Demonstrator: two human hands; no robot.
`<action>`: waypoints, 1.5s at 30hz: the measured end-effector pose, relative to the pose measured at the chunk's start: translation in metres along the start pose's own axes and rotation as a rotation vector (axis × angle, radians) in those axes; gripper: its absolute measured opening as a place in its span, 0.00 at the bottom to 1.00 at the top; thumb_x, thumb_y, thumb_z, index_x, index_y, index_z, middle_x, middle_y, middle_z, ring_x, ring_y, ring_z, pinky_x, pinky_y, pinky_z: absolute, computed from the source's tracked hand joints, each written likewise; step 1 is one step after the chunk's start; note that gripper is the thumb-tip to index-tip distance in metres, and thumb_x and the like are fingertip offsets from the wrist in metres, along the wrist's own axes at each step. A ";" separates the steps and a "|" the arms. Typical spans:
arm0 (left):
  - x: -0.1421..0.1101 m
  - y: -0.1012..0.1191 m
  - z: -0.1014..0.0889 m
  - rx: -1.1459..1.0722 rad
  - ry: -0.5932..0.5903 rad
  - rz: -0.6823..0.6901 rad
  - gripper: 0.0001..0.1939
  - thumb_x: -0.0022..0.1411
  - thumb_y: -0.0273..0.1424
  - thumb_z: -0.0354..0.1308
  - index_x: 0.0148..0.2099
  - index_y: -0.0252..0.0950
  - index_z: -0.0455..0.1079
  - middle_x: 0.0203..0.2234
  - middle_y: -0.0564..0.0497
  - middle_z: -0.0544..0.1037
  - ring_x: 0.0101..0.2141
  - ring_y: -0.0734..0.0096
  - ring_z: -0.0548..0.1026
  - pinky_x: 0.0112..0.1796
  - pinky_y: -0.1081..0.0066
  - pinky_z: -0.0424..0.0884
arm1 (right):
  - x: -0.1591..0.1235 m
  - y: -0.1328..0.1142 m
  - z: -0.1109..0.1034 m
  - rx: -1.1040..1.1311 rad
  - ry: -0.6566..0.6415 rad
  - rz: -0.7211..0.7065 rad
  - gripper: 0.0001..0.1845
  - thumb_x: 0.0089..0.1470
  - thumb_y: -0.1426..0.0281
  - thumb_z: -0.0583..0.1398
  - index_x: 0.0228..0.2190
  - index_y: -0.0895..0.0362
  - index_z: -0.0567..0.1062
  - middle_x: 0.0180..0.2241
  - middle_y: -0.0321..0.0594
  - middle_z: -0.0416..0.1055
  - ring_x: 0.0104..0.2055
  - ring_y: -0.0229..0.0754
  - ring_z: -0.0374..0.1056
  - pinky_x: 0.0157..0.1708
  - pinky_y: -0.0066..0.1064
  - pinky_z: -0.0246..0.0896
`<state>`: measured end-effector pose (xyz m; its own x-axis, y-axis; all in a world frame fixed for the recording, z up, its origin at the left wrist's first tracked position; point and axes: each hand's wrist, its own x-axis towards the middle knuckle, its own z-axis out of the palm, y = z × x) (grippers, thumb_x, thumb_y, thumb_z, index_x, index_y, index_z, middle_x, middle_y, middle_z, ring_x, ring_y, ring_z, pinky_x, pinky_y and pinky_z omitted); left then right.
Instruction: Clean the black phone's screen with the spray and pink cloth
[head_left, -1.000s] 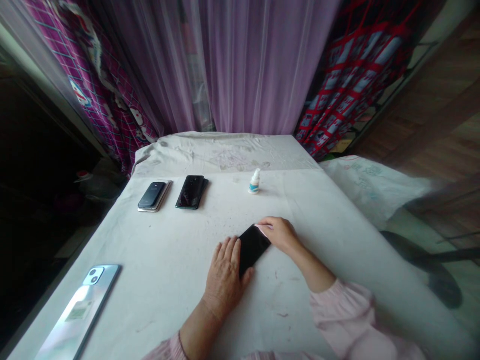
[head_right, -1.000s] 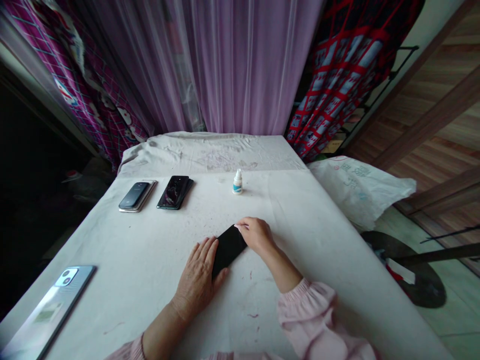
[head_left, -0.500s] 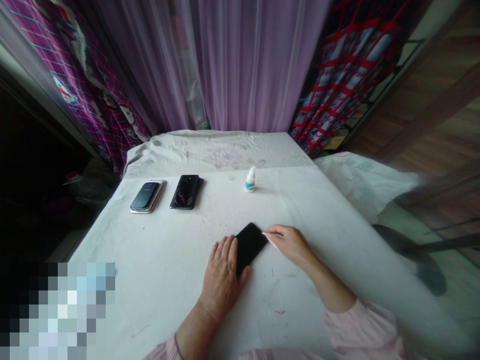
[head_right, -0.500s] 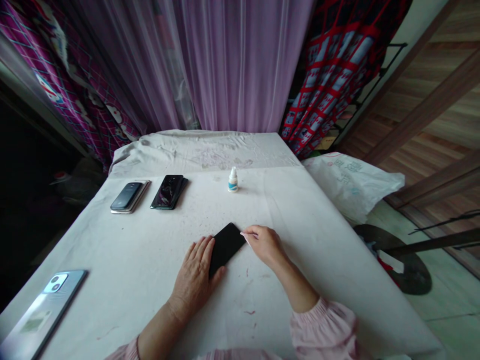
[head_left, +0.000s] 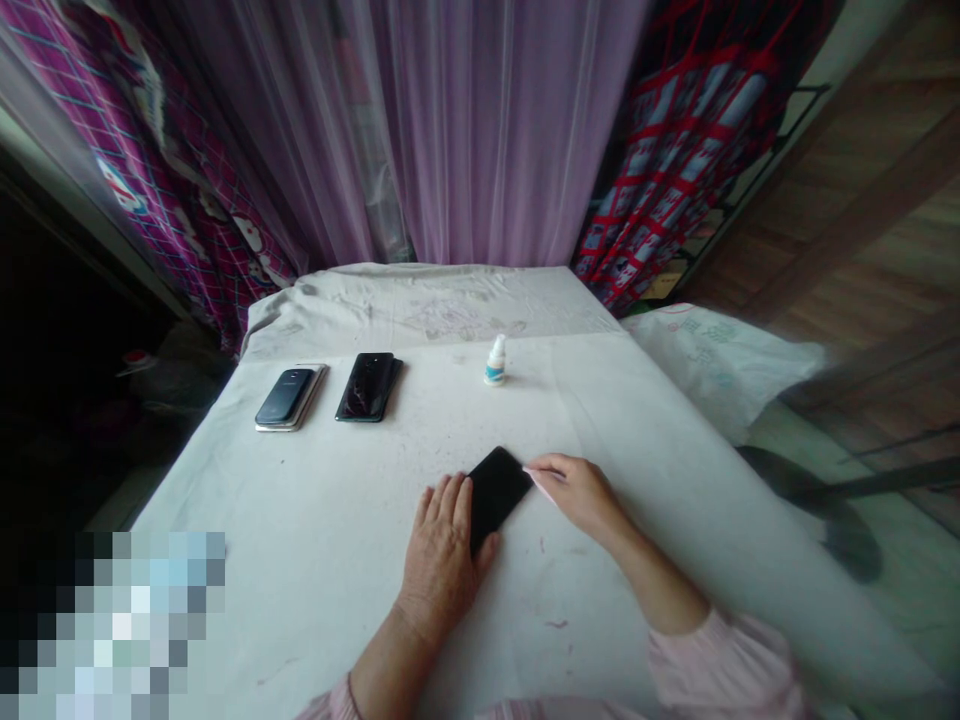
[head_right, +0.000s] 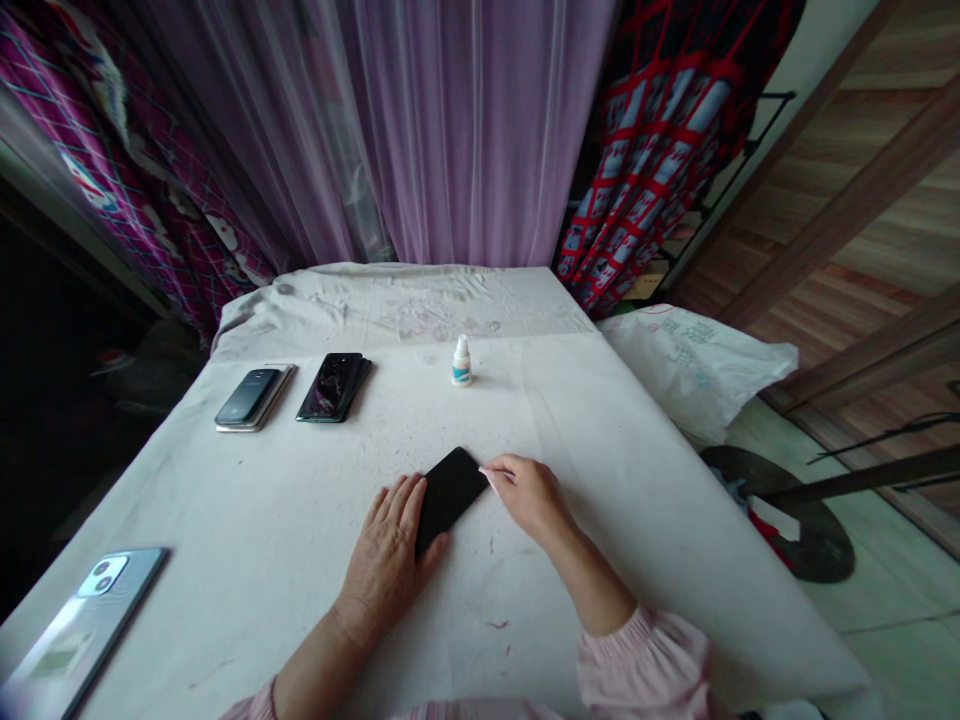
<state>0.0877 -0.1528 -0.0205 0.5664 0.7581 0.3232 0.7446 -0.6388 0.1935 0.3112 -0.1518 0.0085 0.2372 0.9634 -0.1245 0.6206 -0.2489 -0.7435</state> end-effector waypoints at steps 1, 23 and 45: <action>0.000 0.000 0.001 0.001 0.000 0.005 0.31 0.64 0.38 0.53 0.63 0.26 0.54 0.58 0.33 0.67 0.59 0.48 0.64 0.57 0.49 0.61 | -0.008 0.004 -0.002 0.033 -0.015 0.010 0.13 0.51 0.62 0.58 0.32 0.52 0.81 0.33 0.39 0.80 0.37 0.45 0.75 0.39 0.33 0.67; 0.012 -0.003 -0.009 0.059 -0.044 -0.030 0.34 0.61 0.46 0.56 0.63 0.29 0.61 0.61 0.34 0.63 0.60 0.42 0.61 0.54 0.48 0.65 | -0.017 0.016 -0.019 0.918 -0.052 0.184 0.19 0.40 0.57 0.69 0.34 0.53 0.79 0.35 0.42 0.79 0.39 0.46 0.75 0.38 0.34 0.71; -0.032 0.013 0.006 0.065 0.050 -0.013 0.49 0.62 0.52 0.53 0.70 0.24 0.38 0.62 0.31 0.60 0.63 0.45 0.57 0.59 0.47 0.55 | 0.001 -0.018 0.033 -0.131 0.203 -0.560 0.18 0.58 0.76 0.51 0.43 0.53 0.78 0.44 0.43 0.76 0.47 0.46 0.68 0.49 0.41 0.63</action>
<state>0.0819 -0.1846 -0.0338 0.5397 0.7575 0.3672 0.7737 -0.6183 0.1381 0.2759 -0.1432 0.0003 -0.0220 0.9164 0.3996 0.7761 0.2676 -0.5710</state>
